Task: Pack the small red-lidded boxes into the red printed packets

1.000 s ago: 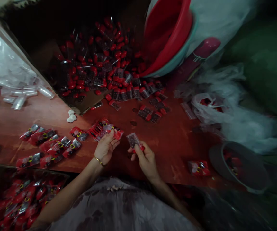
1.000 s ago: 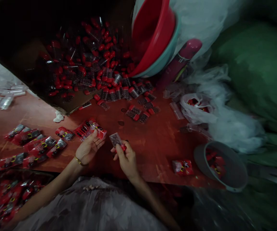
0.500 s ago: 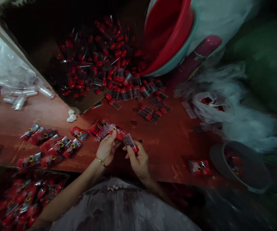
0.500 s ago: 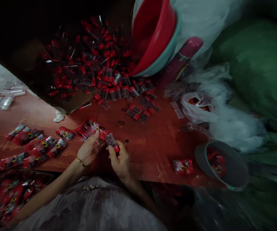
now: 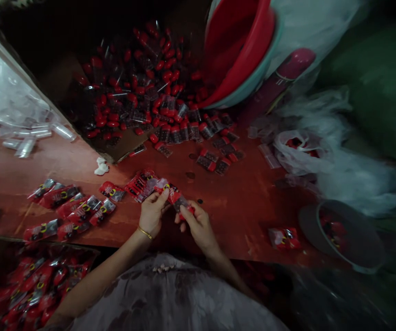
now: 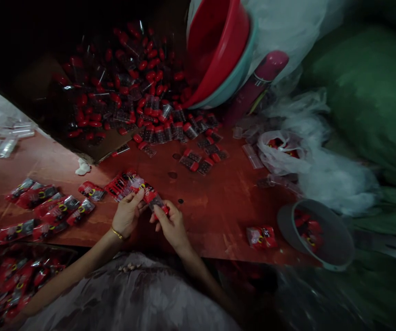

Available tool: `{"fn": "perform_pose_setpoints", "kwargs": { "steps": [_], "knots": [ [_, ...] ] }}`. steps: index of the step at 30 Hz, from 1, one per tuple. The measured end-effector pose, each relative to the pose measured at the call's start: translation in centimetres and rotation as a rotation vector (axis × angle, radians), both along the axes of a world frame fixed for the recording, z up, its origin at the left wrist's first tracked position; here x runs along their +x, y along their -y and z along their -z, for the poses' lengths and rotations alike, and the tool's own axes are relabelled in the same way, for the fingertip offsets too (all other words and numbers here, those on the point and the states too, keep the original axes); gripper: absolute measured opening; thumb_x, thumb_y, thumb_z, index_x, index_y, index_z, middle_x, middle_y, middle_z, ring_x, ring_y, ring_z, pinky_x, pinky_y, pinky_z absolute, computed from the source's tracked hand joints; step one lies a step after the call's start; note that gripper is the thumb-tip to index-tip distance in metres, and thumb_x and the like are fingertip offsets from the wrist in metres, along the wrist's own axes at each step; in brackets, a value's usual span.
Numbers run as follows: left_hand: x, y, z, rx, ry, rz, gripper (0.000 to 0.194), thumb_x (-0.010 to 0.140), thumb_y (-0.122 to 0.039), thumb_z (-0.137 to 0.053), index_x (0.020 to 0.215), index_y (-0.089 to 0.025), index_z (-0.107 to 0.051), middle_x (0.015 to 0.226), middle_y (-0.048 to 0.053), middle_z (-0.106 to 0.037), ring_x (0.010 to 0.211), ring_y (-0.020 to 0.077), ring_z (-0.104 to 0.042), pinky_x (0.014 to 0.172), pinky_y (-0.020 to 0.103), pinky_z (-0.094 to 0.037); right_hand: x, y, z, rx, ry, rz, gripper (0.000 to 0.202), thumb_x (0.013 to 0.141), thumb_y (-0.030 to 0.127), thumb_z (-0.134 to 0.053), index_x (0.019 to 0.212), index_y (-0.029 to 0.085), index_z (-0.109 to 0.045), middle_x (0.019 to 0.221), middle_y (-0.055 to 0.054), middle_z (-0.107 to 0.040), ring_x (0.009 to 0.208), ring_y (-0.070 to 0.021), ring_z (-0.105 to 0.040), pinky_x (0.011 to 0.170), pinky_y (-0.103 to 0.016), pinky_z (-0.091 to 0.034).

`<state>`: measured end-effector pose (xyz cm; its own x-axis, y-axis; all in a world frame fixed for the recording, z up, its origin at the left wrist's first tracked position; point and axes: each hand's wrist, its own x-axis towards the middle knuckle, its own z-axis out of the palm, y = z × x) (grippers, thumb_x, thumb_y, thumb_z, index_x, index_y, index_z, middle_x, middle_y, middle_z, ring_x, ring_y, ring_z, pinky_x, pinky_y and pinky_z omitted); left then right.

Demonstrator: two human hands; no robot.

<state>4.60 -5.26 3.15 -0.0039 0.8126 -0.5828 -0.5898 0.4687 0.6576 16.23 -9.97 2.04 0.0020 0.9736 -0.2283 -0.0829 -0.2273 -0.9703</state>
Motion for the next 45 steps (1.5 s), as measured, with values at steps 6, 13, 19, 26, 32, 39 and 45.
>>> {"fn": "perform_pose_setpoints", "kwargs": {
  "steps": [6,13,19,26,32,39,45],
  "knots": [
    [0.3,0.2,-0.4,0.109,-0.011,0.15,0.039,0.048,-0.035,-0.082,0.074,-0.013,-0.063,0.066,0.0,-0.067,0.05,0.0082,-0.056,0.049,0.02,-0.043,0.1,-0.8,0.0,0.043,0.034,-0.045,0.027,0.083,0.046,-0.05,0.08,0.019,-0.05,0.059,0.005,-0.056,0.041,-0.0056,-0.045,0.042,-0.018,-0.036],
    [-0.3,-0.9,-0.8,0.036,0.0,0.141,0.041,0.044,-0.035,-0.083,0.072,-0.014,-0.063,0.064,0.0,-0.066,0.049,0.0087,-0.056,0.046,0.02,-0.043,0.1,-0.7,0.2,0.09,-0.098,-0.108,0.03,0.084,0.042,-0.05,0.105,0.021,-0.046,0.083,0.0,-0.063,0.052,-0.0073,-0.057,0.057,-0.022,-0.046],
    [-0.1,-0.5,-0.9,0.081,0.004,0.275,0.038,0.049,-0.039,-0.081,0.07,-0.013,-0.064,0.06,0.0,-0.064,0.044,0.0061,-0.05,0.043,0.018,-0.038,0.0,-0.8,0.6,0.087,-0.004,0.0,0.02,0.082,0.039,-0.053,0.086,0.019,-0.052,0.07,0.002,-0.064,0.043,-0.0062,-0.053,0.048,-0.019,-0.042],
    [-0.5,-0.6,-0.2,0.108,-0.048,0.315,0.033,0.055,-0.039,-0.079,0.072,-0.014,-0.065,0.051,-0.004,-0.056,0.041,0.0045,-0.043,0.042,0.018,-0.033,-0.3,-1.2,0.4,0.099,0.084,0.015,0.021,0.081,0.039,-0.054,0.083,0.018,-0.053,0.065,0.001,-0.063,0.042,-0.0069,-0.053,0.044,-0.019,-0.042],
    [-0.5,-0.9,-0.4,0.058,-0.032,0.328,0.037,0.053,-0.043,-0.078,0.06,-0.011,-0.062,0.045,-0.005,-0.049,0.037,0.001,-0.033,0.037,0.016,-0.025,-0.2,-1.2,0.0,0.111,0.221,0.061,0.02,0.08,0.038,-0.056,0.082,0.018,-0.055,0.063,0.001,-0.064,0.045,-0.0086,-0.055,0.045,-0.02,-0.045],
    [-0.3,-0.7,-0.7,0.045,-0.003,0.337,0.034,0.054,-0.04,-0.078,0.063,-0.01,-0.064,0.05,-0.001,-0.056,0.039,0.0023,-0.041,0.04,0.015,-0.032,0.0,-1.4,0.0,0.072,0.186,0.055,0.023,0.077,0.04,-0.057,0.081,0.017,-0.056,0.062,0.001,-0.063,0.044,-0.0082,-0.054,0.043,-0.02,-0.044],
    [-0.4,-0.4,-0.4,0.046,0.008,0.332,0.032,0.053,-0.035,-0.08,0.07,-0.012,-0.067,0.058,0.001,-0.063,0.047,0.0071,-0.053,0.05,0.019,-0.044,0.4,-1.6,0.1,0.059,0.096,0.055,0.026,0.08,0.044,-0.054,0.081,0.018,-0.055,0.063,0.001,-0.063,0.042,-0.0072,-0.054,0.042,-0.019,-0.043]
  ]
}}
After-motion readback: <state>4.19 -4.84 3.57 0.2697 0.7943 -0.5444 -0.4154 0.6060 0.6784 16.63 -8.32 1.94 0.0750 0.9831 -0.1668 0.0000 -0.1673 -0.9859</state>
